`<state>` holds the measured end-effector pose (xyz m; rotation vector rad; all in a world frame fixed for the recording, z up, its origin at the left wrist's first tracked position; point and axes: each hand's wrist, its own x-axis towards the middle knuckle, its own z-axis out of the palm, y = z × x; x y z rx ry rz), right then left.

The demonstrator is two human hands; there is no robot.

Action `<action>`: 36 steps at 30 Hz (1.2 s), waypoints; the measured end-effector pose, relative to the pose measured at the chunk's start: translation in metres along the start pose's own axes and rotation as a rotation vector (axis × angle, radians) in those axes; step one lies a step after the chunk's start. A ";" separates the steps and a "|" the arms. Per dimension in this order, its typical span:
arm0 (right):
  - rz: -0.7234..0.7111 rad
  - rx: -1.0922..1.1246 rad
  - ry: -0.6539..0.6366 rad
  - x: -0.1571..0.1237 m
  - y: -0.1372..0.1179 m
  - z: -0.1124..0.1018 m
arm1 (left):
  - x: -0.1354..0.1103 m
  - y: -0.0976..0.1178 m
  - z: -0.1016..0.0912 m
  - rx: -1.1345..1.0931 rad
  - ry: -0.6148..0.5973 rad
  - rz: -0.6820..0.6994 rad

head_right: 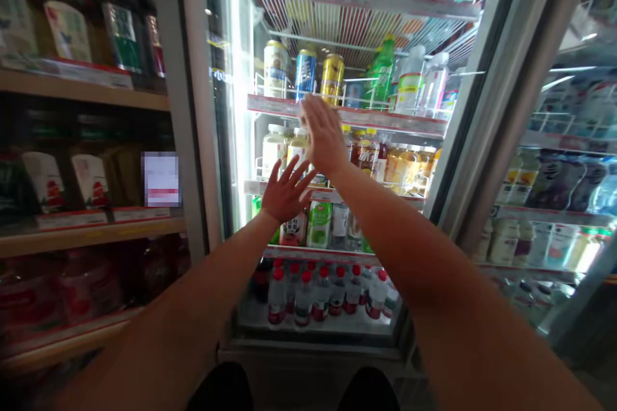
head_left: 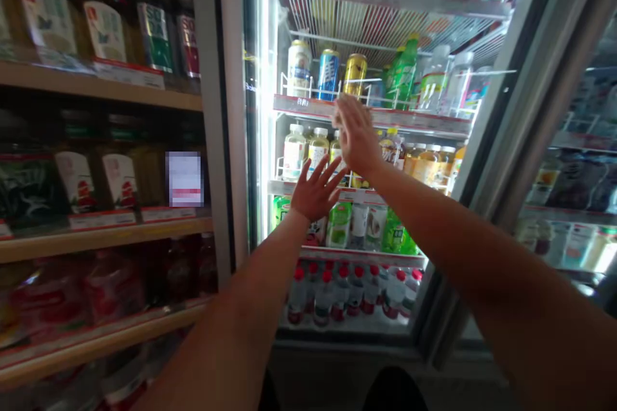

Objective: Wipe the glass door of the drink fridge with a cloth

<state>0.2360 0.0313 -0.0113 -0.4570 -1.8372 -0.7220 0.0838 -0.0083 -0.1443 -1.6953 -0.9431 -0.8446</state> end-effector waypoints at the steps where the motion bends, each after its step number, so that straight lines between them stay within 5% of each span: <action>1: -0.051 0.010 -0.054 0.002 -0.008 0.002 | 0.000 0.000 0.000 -0.005 0.011 0.002; 8: 0.117 0.006 0.058 0.008 -0.019 0.005 | -0.001 -0.001 0.003 0.021 0.060 0.027; 13: -0.055 0.074 -0.208 -0.016 -0.049 0.013 | -0.001 -0.004 0.008 0.023 0.043 -0.012; 17: -0.068 0.146 -0.293 -0.016 -0.046 0.006 | -0.002 -0.003 0.007 0.020 0.072 -0.002; 25: -0.032 0.324 -0.228 -0.023 -0.034 0.005 | 0.021 -0.003 -0.029 -0.111 0.330 -0.247; 30: 0.109 0.275 -0.126 -0.039 -0.033 -0.010 | 0.054 -0.011 -0.045 -0.136 0.140 -0.109; 36: 0.192 -0.173 -0.061 -0.109 0.022 -0.044 | 0.049 -0.010 -0.047 -0.015 -0.008 -0.101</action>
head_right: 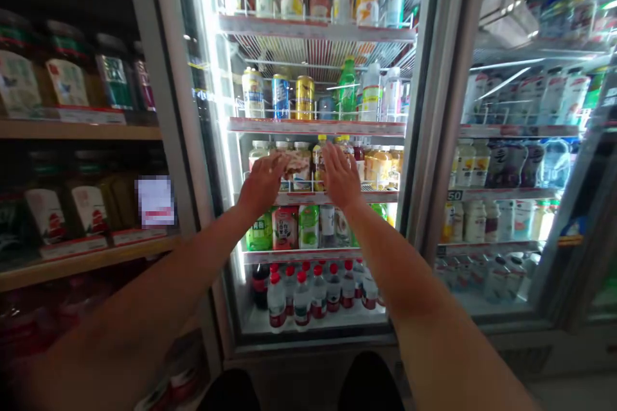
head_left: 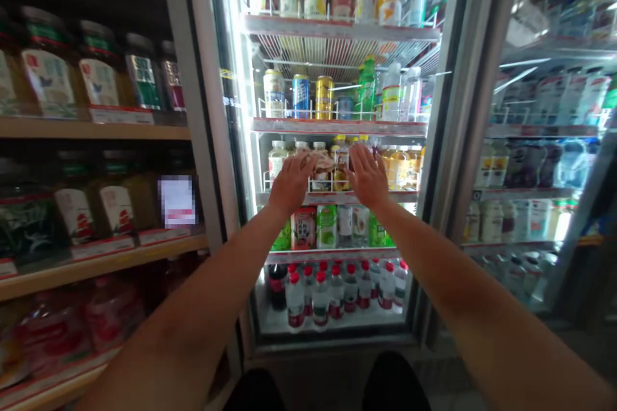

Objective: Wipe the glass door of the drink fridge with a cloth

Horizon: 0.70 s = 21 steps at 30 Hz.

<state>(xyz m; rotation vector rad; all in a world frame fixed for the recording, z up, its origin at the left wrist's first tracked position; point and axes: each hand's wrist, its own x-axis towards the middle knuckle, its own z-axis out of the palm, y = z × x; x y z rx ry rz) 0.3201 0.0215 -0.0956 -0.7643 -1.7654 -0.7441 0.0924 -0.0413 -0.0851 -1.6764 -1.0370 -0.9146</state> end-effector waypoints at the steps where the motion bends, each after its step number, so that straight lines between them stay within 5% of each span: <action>1: 0.032 -0.051 0.002 -0.011 0.013 0.001 | -0.003 0.003 0.000 0.013 0.001 0.002; 4: 0.007 -0.150 -0.026 -0.034 0.042 0.011 | -0.013 0.012 0.000 0.054 0.011 0.034; 8: -0.011 -0.217 0.085 -0.044 0.049 0.029 | -0.021 0.012 0.005 0.099 0.048 0.098; 12: -0.005 -0.237 0.142 -0.045 0.042 0.035 | 0.000 -0.006 0.006 0.098 0.066 0.158; 16: 0.074 -0.223 0.134 -0.049 0.035 0.036 | 0.025 -0.014 0.008 0.106 0.109 0.066; 21: 0.153 -0.190 0.102 -0.061 0.028 0.039 | -0.016 0.010 0.022 0.113 0.017 0.160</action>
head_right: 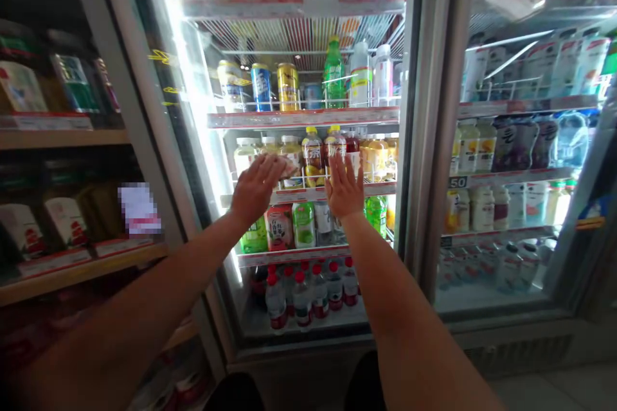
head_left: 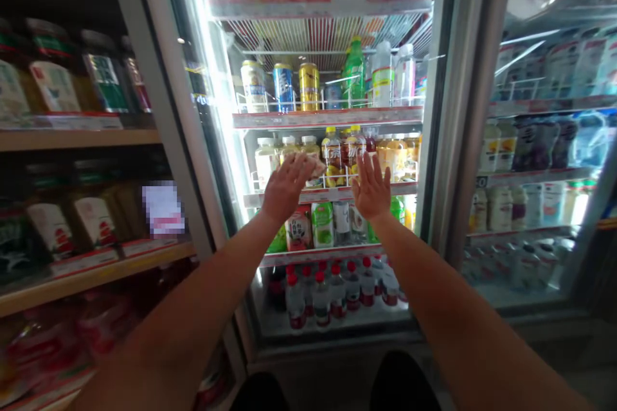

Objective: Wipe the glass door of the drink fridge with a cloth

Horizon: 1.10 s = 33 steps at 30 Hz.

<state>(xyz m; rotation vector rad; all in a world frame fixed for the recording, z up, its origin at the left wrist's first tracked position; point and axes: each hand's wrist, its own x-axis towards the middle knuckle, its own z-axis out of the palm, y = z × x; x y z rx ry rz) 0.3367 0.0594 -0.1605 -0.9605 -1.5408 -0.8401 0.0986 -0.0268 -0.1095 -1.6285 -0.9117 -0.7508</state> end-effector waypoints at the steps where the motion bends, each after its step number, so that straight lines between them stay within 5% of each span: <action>1: 0.002 0.006 -0.010 -0.002 0.000 0.000 | -0.011 0.006 0.001 0.012 -0.042 0.062; 5: -0.022 0.026 -0.014 -0.010 0.002 0.001 | -0.019 -0.003 -0.002 0.099 -0.111 0.215; 10: -0.032 0.003 0.044 -0.013 0.002 0.003 | 0.027 -0.035 -0.007 0.114 -0.001 0.050; 13: -0.024 -0.004 0.028 -0.014 0.002 0.003 | 0.020 -0.026 -0.004 0.058 -0.010 0.026; 18: -0.040 -0.015 0.062 -0.014 0.002 0.005 | -0.003 -0.007 -0.005 -0.001 -0.057 0.193; 22: -0.042 -0.008 0.054 -0.015 0.003 0.006 | 0.038 -0.018 -0.014 0.057 0.042 -0.079; 25: -0.022 0.003 0.026 -0.015 0.003 0.006 | 0.052 -0.018 -0.013 0.065 0.055 -0.139; 30: -0.019 0.009 0.019 -0.015 0.002 0.005 | 0.008 0.006 -0.004 0.080 -0.065 0.238; 33: -0.021 0.005 0.026 -0.015 0.001 0.004 | 0.009 0.002 -0.008 0.069 -0.133 0.358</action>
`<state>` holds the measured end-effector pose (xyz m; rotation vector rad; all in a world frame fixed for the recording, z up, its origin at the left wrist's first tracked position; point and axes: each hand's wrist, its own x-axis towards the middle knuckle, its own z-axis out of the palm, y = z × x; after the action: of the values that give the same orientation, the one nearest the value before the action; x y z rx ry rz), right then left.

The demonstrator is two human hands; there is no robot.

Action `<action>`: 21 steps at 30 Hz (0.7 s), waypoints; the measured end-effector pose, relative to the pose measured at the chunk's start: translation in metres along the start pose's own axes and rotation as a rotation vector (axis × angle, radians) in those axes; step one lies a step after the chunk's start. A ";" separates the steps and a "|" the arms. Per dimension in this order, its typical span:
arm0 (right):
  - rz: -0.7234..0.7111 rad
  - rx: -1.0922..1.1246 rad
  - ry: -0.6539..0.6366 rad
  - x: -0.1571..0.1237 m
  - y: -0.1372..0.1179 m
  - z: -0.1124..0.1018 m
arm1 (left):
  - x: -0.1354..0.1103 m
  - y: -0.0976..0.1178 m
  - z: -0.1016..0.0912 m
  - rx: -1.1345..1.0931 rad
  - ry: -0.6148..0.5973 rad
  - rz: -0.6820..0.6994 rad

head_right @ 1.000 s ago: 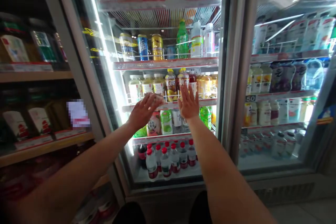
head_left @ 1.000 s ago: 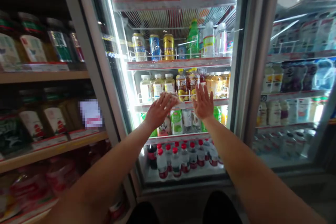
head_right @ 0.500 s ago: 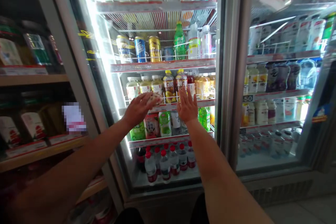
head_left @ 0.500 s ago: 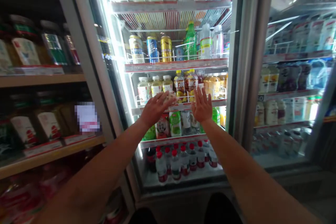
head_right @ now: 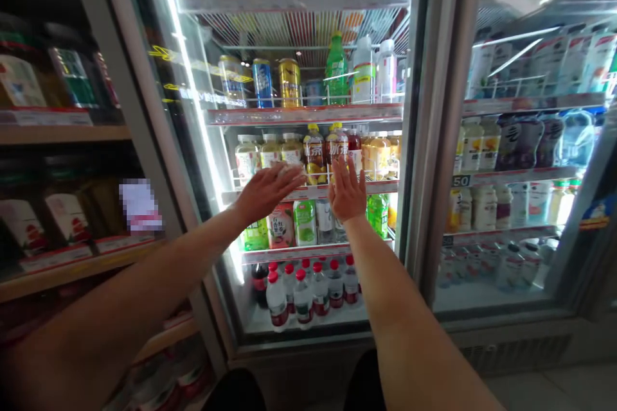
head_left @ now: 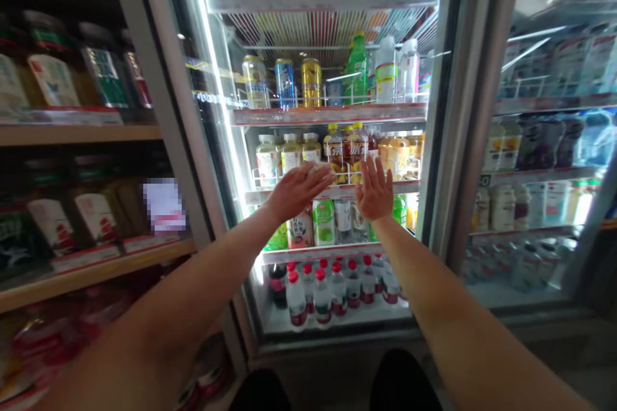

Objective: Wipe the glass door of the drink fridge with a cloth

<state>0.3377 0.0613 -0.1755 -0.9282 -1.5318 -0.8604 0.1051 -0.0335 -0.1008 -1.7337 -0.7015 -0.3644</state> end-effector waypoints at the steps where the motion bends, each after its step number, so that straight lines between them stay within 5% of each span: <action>1: -0.004 -0.003 0.007 0.000 0.000 0.000 | 0.006 -0.008 -0.003 -0.006 0.003 -0.049; 4: -0.002 -0.011 0.014 0.000 0.000 0.001 | 0.028 -0.033 -0.011 -0.036 0.096 -0.335; 7: -0.002 -0.008 0.016 0.000 0.000 0.001 | 0.031 -0.033 -0.008 -0.057 0.199 -0.505; 13: -0.008 0.004 0.003 0.000 0.000 0.000 | 0.008 -0.012 -0.002 -0.048 0.067 0.024; 18: 0.001 0.009 -0.005 0.000 0.000 0.000 | 0.032 -0.033 -0.010 -0.037 0.119 -0.372; 21: 0.005 0.026 -0.014 -0.001 0.000 0.000 | 0.030 -0.021 -0.010 -0.053 0.087 -0.289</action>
<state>0.3378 0.0615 -0.1761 -0.9209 -1.5483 -0.8305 0.1161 -0.0319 -0.0651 -1.6568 -0.8873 -0.6582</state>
